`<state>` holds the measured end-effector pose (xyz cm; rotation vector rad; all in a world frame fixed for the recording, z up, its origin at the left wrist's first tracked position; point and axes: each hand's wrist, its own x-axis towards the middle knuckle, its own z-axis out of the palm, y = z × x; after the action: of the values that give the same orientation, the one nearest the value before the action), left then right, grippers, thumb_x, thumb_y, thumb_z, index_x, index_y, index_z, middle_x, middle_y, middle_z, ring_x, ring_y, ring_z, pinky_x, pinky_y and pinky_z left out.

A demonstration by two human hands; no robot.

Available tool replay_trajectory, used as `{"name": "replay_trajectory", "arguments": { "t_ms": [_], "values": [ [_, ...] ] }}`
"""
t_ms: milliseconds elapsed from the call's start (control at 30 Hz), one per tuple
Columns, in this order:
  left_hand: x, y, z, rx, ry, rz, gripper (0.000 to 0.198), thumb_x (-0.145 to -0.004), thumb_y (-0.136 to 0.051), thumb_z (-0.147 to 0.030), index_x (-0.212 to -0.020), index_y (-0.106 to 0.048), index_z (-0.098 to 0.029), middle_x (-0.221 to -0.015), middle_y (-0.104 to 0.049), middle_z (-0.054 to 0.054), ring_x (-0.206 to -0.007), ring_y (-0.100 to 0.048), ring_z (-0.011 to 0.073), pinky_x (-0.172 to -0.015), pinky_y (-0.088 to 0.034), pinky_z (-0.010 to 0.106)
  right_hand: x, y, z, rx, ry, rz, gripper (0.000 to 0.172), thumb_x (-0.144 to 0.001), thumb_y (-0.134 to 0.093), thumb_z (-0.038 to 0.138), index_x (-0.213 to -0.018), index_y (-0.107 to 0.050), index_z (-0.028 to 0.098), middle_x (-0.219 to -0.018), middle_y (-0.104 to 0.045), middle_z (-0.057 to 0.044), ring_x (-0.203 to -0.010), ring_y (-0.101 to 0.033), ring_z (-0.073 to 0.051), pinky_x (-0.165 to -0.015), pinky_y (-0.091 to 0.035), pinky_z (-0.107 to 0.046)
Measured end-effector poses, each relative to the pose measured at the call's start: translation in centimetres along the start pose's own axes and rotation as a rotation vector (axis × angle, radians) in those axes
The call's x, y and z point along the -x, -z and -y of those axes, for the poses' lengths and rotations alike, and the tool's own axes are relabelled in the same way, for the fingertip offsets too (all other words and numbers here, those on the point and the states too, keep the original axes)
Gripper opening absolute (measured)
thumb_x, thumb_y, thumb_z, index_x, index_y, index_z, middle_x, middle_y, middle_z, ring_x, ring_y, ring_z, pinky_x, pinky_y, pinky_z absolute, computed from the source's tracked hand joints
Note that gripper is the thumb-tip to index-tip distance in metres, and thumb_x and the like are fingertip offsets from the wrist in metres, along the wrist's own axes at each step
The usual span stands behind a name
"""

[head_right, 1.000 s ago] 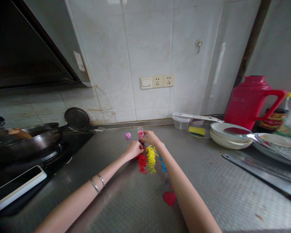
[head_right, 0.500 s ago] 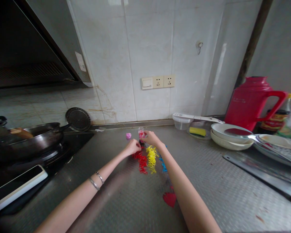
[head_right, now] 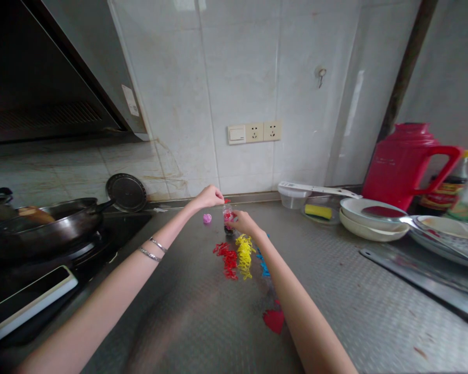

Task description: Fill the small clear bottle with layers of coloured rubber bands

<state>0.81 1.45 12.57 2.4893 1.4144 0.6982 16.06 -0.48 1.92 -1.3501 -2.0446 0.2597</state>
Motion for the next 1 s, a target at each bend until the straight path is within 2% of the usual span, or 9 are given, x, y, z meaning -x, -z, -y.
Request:
{"name": "replay_trajectory", "arguments": {
  "t_ms": [200, 600, 800, 1000],
  "values": [
    [-1.3, -0.6, -1.1, -0.094, 0.029, 0.079, 0.018, -0.056, -0.059, -0.015, -0.069, -0.071, -0.011, -0.056, -0.063, 0.003, -0.056, -0.051, 0.0112, -0.054, -0.039, 0.021, 0.0, 0.1, 0.1, -0.008, -0.013, 0.009, 0.027, -0.068, -0.060, 0.038, -0.083, -0.064, 0.015, -0.078, -0.067, -0.006, -0.066, -0.057, -0.015, -0.058, -0.036, -0.021],
    [-1.8, -1.0, -1.0, -0.130, -0.015, 0.162, 0.017, -0.057, -0.064, -0.017, -0.070, -0.072, -0.011, -0.063, -0.066, 0.005, -0.057, -0.052, 0.0112, -0.056, -0.040, 0.020, -0.1, -0.1, -0.3, -0.010, 0.000, 0.007, 0.028, -0.069, -0.059, 0.038, -0.085, -0.063, 0.015, -0.077, -0.067, -0.005, -0.066, -0.057, -0.015, -0.058, -0.037, -0.021],
    [-1.5, -0.4, -0.9, -0.074, -0.030, 0.164, 0.017, -0.056, -0.065, -0.019, -0.069, -0.072, -0.009, -0.056, -0.062, 0.003, -0.054, -0.048, 0.0105, -0.053, -0.037, 0.021, -0.1, -0.2, -0.4, -0.018, -0.004, 0.003, 0.027, -0.069, -0.059, 0.037, -0.083, -0.063, 0.015, -0.075, -0.066, -0.005, -0.064, -0.056, -0.014, -0.058, -0.036, -0.021],
    [-1.0, -0.6, -0.3, -0.001, -0.030, 0.182, 0.017, -0.056, -0.064, -0.018, -0.069, -0.072, -0.009, -0.058, -0.064, 0.003, -0.057, -0.050, 0.0107, -0.052, -0.037, 0.020, -0.1, -0.2, -0.4, -0.029, 0.017, 0.010, 0.029, -0.069, -0.059, 0.039, -0.083, -0.063, 0.014, -0.076, -0.066, -0.005, -0.065, -0.056, -0.014, -0.058, -0.036, -0.021]
  ]
}}
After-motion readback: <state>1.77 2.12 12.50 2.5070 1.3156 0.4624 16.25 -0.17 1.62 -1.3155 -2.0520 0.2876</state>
